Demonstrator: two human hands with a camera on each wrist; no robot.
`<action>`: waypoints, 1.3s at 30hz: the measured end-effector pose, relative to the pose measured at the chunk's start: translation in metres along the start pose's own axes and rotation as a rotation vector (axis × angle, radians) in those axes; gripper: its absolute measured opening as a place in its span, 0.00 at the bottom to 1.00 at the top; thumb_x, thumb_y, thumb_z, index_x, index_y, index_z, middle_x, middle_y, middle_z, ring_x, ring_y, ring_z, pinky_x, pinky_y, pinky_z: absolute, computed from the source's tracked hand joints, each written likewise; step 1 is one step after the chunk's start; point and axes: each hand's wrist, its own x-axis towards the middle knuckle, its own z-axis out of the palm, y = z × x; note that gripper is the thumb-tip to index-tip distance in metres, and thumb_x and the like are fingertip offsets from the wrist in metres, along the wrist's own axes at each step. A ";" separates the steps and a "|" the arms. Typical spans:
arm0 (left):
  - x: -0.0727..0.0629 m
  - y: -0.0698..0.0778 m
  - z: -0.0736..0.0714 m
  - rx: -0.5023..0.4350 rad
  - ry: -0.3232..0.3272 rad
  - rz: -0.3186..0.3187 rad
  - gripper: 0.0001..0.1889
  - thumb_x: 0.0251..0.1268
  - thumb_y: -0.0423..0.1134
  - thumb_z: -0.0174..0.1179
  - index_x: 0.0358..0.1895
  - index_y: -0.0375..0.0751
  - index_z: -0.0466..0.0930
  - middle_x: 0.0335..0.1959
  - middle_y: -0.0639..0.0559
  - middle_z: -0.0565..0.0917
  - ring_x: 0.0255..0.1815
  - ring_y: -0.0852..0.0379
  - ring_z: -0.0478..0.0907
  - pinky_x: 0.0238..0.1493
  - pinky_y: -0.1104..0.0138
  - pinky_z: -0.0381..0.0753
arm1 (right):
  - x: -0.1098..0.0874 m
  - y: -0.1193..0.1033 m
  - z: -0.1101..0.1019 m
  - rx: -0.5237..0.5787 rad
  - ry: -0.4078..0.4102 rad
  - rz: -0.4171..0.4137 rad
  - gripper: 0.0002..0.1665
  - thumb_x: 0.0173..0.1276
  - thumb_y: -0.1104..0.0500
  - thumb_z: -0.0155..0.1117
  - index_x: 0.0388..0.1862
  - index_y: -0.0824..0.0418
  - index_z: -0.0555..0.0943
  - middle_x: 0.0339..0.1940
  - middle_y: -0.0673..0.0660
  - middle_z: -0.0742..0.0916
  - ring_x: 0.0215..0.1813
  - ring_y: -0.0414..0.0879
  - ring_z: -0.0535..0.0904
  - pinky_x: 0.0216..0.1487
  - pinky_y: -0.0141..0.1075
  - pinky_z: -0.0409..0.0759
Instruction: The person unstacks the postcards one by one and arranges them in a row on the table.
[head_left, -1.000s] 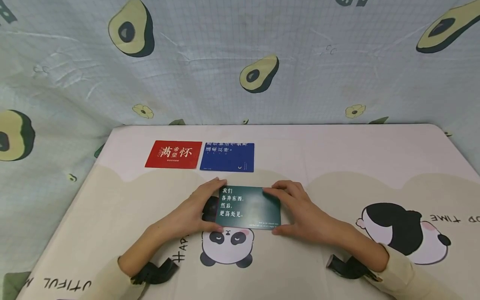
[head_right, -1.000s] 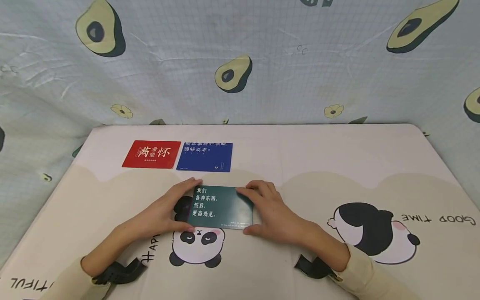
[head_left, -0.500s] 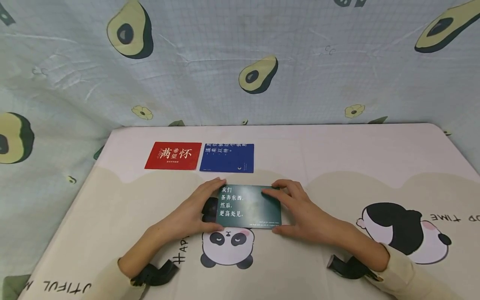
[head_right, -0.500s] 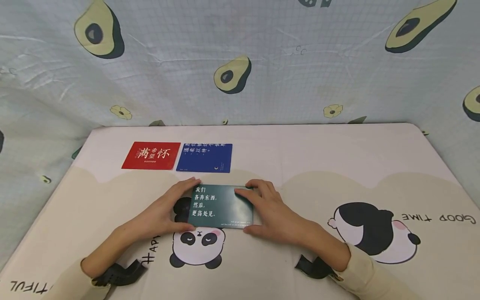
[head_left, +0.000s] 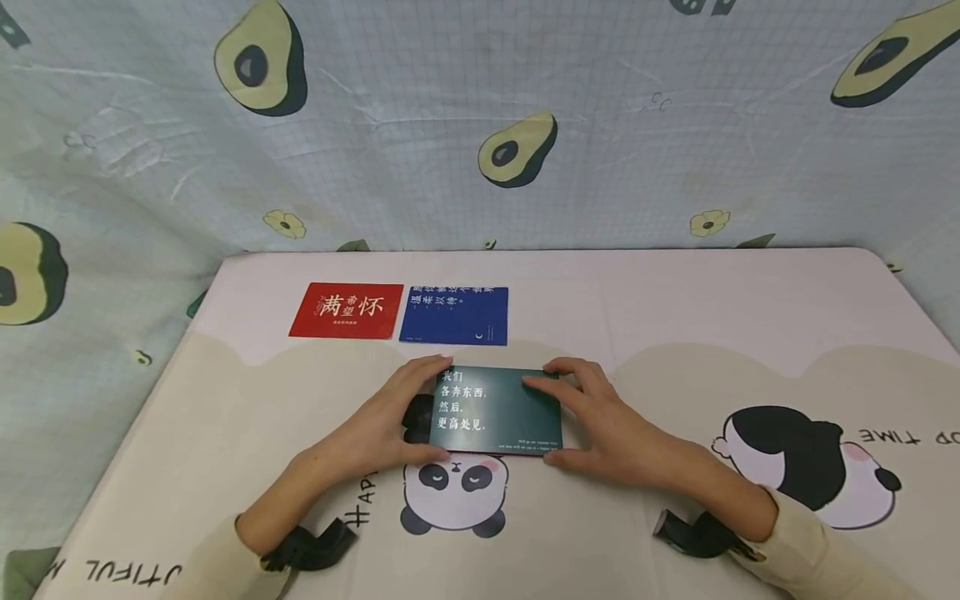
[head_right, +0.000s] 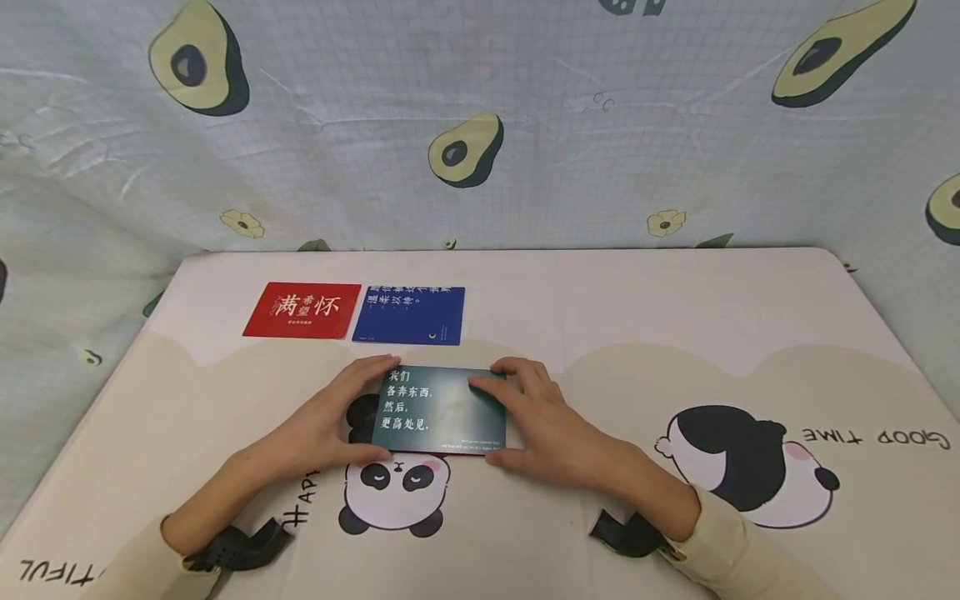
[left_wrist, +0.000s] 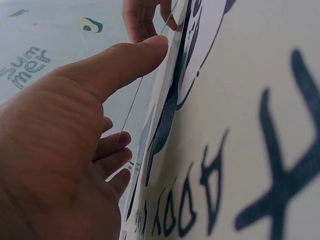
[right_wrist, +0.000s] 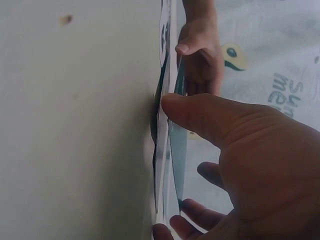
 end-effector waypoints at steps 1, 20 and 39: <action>0.000 0.000 0.000 0.002 0.005 0.002 0.53 0.42 0.43 0.77 0.74 0.48 0.54 0.72 0.48 0.58 0.69 0.47 0.59 0.63 0.48 0.67 | 0.000 0.000 0.000 -0.001 0.000 -0.001 0.50 0.53 0.51 0.76 0.73 0.48 0.62 0.71 0.56 0.59 0.71 0.49 0.51 0.62 0.47 0.70; 0.007 0.011 -0.005 0.000 0.090 0.054 0.46 0.41 0.46 0.77 0.69 0.50 0.63 0.71 0.53 0.61 0.72 0.51 0.57 0.64 0.46 0.64 | 0.000 -0.001 -0.022 -0.022 0.028 -0.027 0.48 0.53 0.43 0.75 0.71 0.46 0.66 0.72 0.53 0.61 0.72 0.49 0.51 0.61 0.50 0.71; 0.046 0.031 -0.021 0.074 0.104 0.125 0.43 0.43 0.50 0.75 0.65 0.44 0.66 0.72 0.51 0.61 0.74 0.53 0.51 0.62 0.48 0.67 | 0.005 0.020 -0.061 -0.060 0.090 -0.082 0.42 0.52 0.50 0.77 0.66 0.49 0.72 0.71 0.53 0.64 0.71 0.51 0.54 0.56 0.49 0.76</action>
